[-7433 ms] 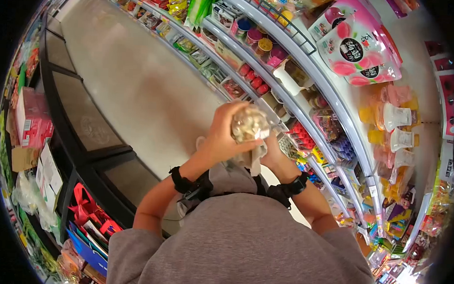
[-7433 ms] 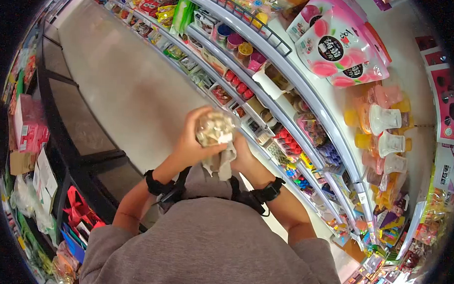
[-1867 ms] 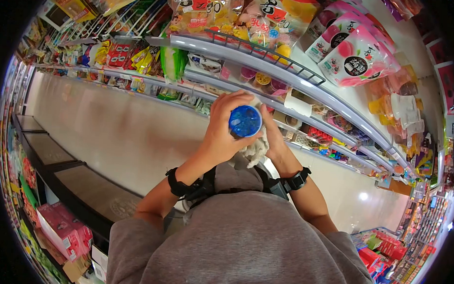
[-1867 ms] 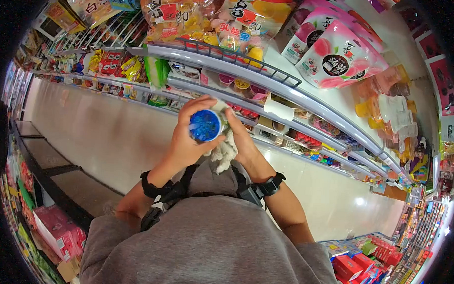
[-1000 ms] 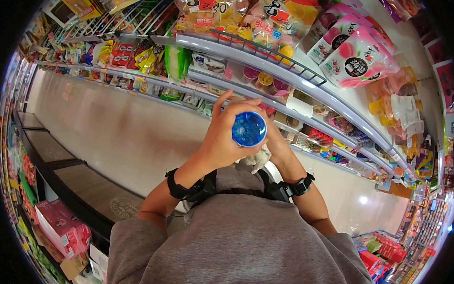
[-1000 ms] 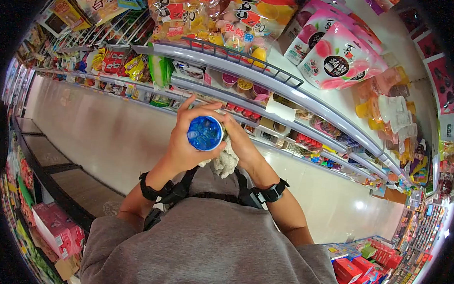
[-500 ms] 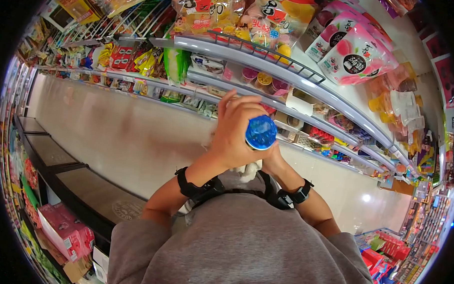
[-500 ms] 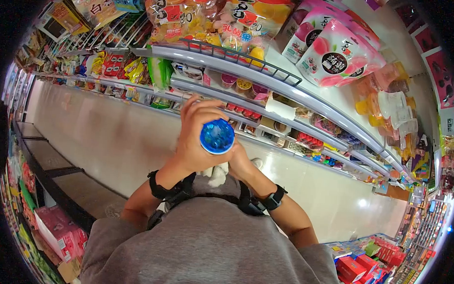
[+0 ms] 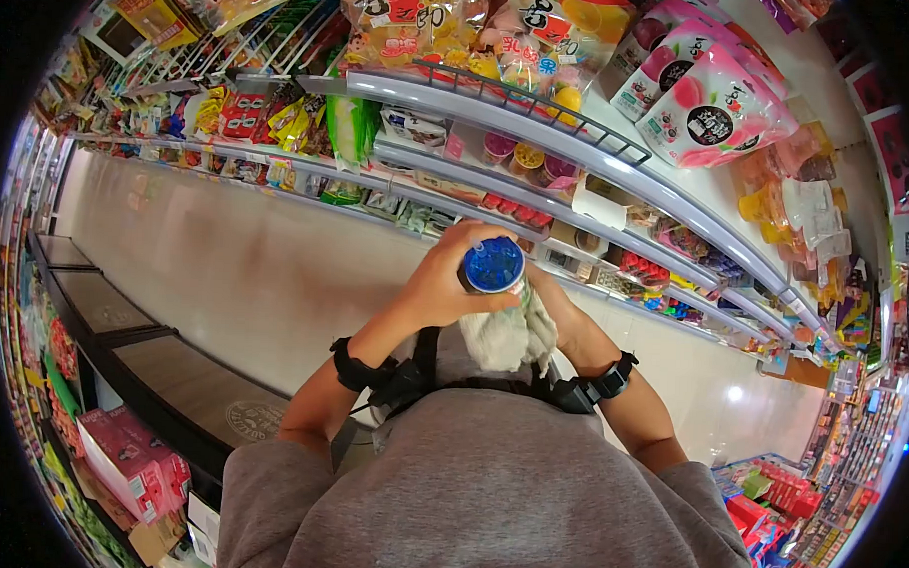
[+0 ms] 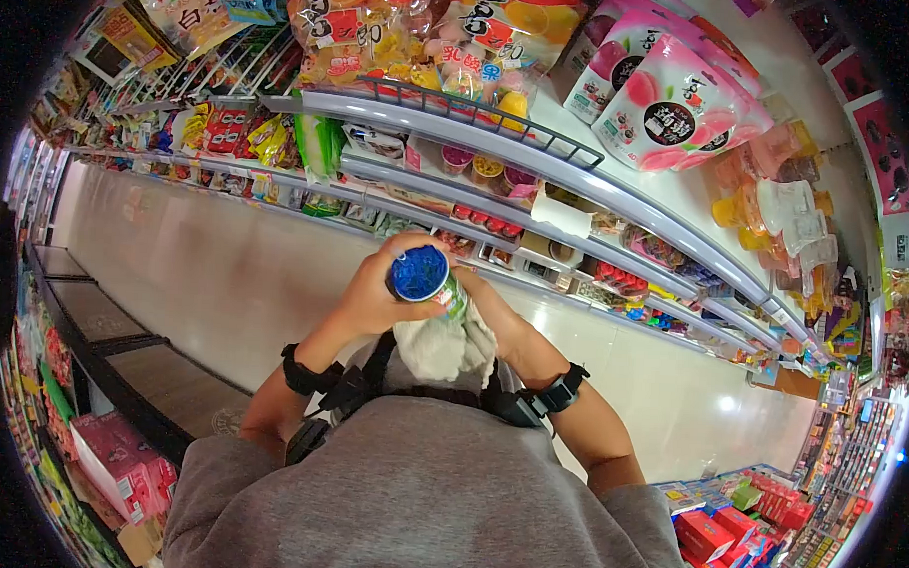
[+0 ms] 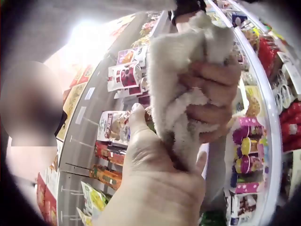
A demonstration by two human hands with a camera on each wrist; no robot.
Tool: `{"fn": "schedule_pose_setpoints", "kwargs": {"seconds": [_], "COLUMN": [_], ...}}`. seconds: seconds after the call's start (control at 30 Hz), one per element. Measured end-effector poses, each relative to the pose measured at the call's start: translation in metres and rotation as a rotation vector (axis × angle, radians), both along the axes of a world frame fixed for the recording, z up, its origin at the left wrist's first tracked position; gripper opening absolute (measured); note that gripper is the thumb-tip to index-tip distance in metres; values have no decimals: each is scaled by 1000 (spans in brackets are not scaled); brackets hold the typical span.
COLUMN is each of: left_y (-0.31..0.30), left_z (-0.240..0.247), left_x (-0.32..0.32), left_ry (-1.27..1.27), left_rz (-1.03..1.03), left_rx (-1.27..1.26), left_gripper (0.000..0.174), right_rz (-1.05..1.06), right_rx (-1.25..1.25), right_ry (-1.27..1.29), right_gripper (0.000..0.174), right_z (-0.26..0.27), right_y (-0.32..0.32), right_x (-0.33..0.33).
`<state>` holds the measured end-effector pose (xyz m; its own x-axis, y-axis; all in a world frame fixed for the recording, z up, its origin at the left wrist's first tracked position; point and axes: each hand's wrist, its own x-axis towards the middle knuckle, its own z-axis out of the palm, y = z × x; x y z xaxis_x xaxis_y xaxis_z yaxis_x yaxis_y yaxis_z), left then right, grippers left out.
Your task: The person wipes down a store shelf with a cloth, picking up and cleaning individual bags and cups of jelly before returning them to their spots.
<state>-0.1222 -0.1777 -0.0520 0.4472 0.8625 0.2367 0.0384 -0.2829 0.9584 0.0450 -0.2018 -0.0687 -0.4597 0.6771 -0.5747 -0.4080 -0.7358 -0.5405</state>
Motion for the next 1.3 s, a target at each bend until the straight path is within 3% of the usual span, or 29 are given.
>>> {"fn": "schedule_pose_setpoints", "kwargs": {"seconds": [0.03,0.1,0.17,0.23,0.33,0.4,0.47,0.5,0.57,0.7,0.77,0.97,1.07,1.1,1.17,1.23,1.3], "left_y": [2,4,3,3,4,8,18,26,48,82,92,124,140,144,149,161,166], "left_z": [2,4,4,-3,-8,-9,-14,-18,-32,-71,-80,-92,-101,-103,-105,-107,-106], "left_x": [0,1,5,8,12,11,5,2,-2,4,6,7,8,9,14,18,24], "left_ry": [0,226,244,275,289,310,288,292,138,23,130,342,495,503,574,642,653], "left_rz": [0,17,9,-15,-45,-68,71,61,194,273,296,216,299,239,355,267,373], "left_rx": [0,282,292,398,449,466,348,352,62,264,494,689,580,614,441,444,412], "left_gripper": [58,57,57,56,55,55,55,55,55,54,53,55,50,50,48,55,56], "right_rz": [-72,-63,-114,-123,48,38,34,23,-127,-76,-92,-119,-134,-119,-182,-94,-157], "right_rx": [-105,-76,14,35,330,283,176,173,143,69,62,80,64,41,35,91,116], "right_ry": [178,188,-194,-216,-741,-808,-910,-906,-683,-793,-758,-727,-704,-718,-745,-722,-726], "right_gripper": [33,34,34,37,42,41,41,41,45,44,44,46,46,46,45,46,45], "right_z": [1,-6,-6,-15,-23,-19,4,1,-13,-7,-18,-33,-31,-28,-21,-25,-46], "right_y": [2,8,10,11,13,17,18,16,9,-4,-11,-30,-34,-35,-38,-38,-41], "right_x": [-1,2,0,3,13,19,18,20,30,36,41,51,51,50,50,52,48]}}
